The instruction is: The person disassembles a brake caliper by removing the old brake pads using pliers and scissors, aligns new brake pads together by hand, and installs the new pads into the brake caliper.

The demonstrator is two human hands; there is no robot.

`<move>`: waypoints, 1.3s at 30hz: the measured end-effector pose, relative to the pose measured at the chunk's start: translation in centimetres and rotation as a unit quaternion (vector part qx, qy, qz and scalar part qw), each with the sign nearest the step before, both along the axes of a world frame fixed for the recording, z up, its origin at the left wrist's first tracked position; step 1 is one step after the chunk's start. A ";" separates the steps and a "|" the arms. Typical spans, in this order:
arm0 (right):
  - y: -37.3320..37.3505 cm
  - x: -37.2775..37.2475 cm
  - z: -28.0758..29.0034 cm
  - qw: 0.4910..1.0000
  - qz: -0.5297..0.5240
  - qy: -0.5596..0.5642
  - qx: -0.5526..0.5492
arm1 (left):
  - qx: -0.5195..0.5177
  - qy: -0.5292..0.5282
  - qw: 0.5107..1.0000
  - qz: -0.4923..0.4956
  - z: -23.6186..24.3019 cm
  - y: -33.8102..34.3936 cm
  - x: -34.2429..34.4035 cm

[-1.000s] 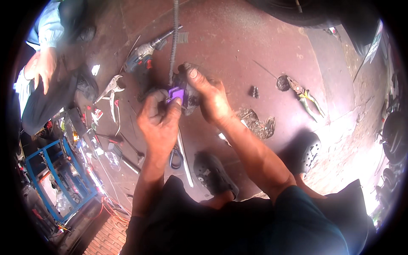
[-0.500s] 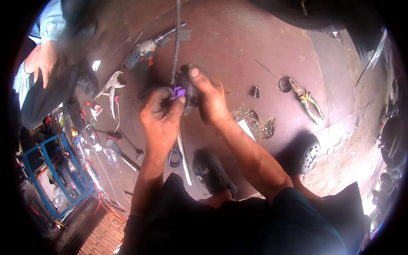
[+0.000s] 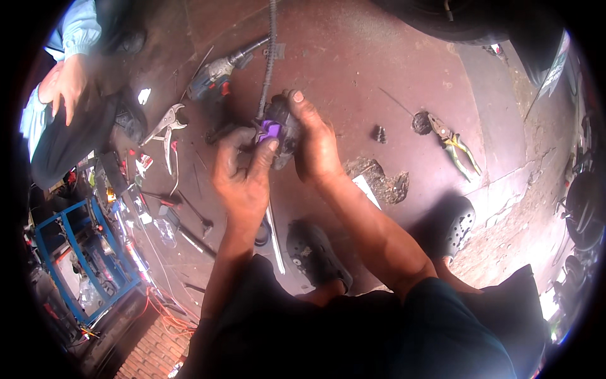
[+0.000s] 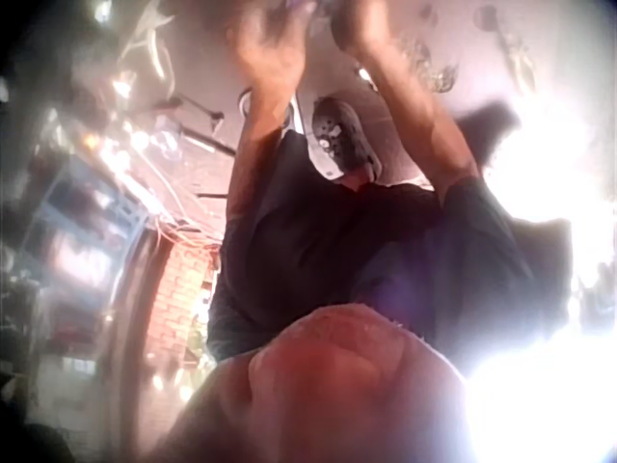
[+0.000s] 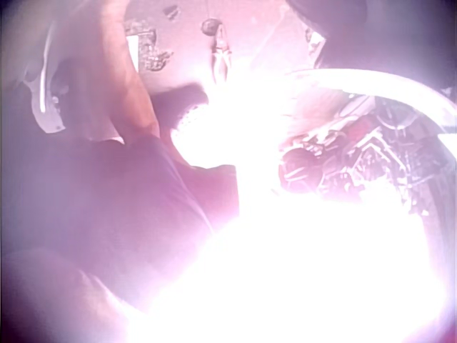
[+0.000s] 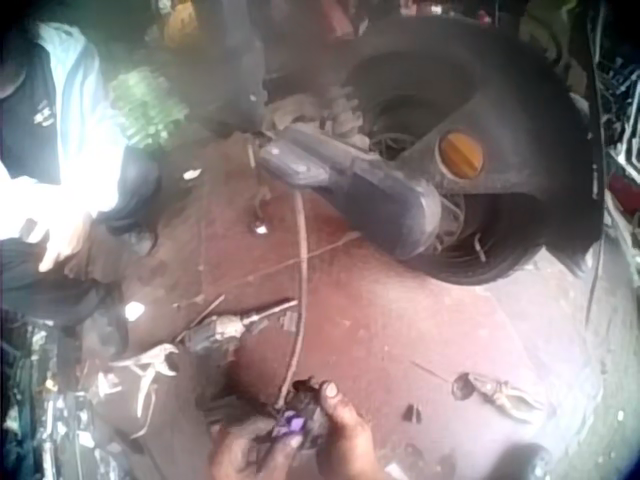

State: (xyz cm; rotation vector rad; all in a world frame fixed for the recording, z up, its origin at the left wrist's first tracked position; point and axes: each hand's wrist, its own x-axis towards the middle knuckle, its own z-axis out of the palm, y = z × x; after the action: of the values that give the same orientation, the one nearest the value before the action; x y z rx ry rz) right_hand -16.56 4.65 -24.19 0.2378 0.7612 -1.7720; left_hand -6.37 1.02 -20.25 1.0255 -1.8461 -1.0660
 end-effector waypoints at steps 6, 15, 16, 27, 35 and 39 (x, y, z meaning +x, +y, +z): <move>0.0 -0.3 1.4 1.000 0.013 -0.004 -0.001 | -0.169 -0.056 0.983 -0.051 0.1 -0.7 0.1; -0.5 -0.3 1.7 0.998 0.044 -0.035 -0.011 | -0.201 -0.158 0.955 -0.148 0.6 -1.0 1.4; -0.4 -0.4 1.7 0.998 0.049 -0.035 -0.018 | -0.203 -0.183 0.951 -0.142 0.5 -0.7 1.2; 0.2 -1.3 1.2 0.995 0.051 -0.090 -0.003 | -0.111 -0.032 0.993 -0.034 -1.9 2.0 1.8; 0.4 -1.2 0.5 0.991 0.061 -0.114 -0.025 | -0.194 -0.155 0.962 -0.115 0.5 1.0 1.7; 0.5 -1.4 0.3 0.989 0.080 -0.109 -0.052 | -0.138 -0.137 0.969 -0.150 0.3 0.4 1.5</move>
State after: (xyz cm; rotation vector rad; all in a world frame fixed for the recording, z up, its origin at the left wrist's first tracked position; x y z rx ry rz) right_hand -17.99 5.15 -23.89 0.2865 0.5158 -1.5973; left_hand -4.85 1.38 -19.91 0.7722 -2.3555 -0.8302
